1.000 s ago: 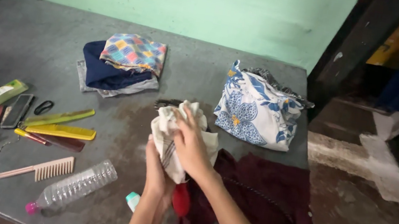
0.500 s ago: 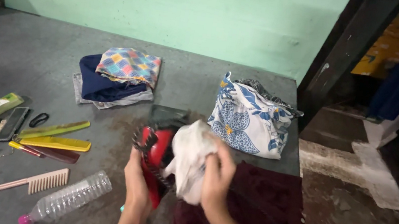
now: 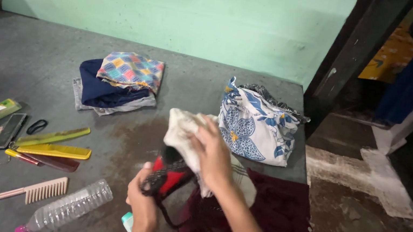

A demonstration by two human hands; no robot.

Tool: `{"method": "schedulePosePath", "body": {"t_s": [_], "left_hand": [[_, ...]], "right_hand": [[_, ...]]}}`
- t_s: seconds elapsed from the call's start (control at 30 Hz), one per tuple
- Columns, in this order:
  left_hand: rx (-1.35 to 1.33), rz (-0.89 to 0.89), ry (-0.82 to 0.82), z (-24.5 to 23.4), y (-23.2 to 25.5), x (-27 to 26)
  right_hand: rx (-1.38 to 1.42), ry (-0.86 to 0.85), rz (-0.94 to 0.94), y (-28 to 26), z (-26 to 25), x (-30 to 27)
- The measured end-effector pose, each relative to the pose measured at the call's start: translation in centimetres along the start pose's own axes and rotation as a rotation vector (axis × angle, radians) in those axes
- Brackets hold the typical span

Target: The person is seen cleaning a clothes iron with a piece of cloth.

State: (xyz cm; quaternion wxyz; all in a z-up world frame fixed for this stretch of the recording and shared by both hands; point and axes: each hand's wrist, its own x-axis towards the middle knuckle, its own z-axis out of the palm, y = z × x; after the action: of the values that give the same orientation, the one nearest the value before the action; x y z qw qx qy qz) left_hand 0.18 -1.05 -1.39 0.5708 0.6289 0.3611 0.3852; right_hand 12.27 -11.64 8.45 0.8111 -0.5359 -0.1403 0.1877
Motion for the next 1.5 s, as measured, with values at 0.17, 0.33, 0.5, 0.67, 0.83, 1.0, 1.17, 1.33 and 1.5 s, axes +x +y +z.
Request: {"method": "schedulePosePath", "body": {"t_s": [0.17,0.33,0.5,0.67,0.83,1.0,1.17,1.33,1.5], "left_hand": [[-0.551,-0.205,-0.147,-0.6,-4.3,1.8],[-0.374,-0.038,-0.314,0.9,-6.9,1.9],[-0.797,-0.348,-0.279,0.9,-3.2,0.0],[-0.258,0.097,-0.416,-0.6,-2.9,0.0],[-0.191,0.097,-0.396,-0.7,-0.9,-0.9],[-0.676,-0.324,-0.131,-0.4,0.1,-1.3],[-0.774,-0.358,-0.042,-0.8,-0.3,0.3],[-0.933,-0.491,0.047,-2.0,-1.1,3.0],[-0.740,-0.509,0.001,-1.8,4.0,1.0]], "right_hand": [[-1.115,-0.120,-0.782,-1.5,0.3,-4.1],[-1.081,-0.216,-0.797,-1.1,0.3,-4.3],[-0.880,-0.366,-0.671,-0.8,1.1,-5.5],[-0.941,-0.326,-0.776,0.1,-1.1,-1.9],[-0.917,-0.143,-0.387,0.3,-0.5,-0.7],[-1.090,-0.240,-0.874,-0.1,1.8,-6.6],[-0.955,-0.171,-0.825,3.1,-0.4,-7.0],[-0.747,-0.004,-0.506,5.6,-1.6,-4.9],[-0.542,-0.044,-0.711,2.3,2.5,-4.3]]}}
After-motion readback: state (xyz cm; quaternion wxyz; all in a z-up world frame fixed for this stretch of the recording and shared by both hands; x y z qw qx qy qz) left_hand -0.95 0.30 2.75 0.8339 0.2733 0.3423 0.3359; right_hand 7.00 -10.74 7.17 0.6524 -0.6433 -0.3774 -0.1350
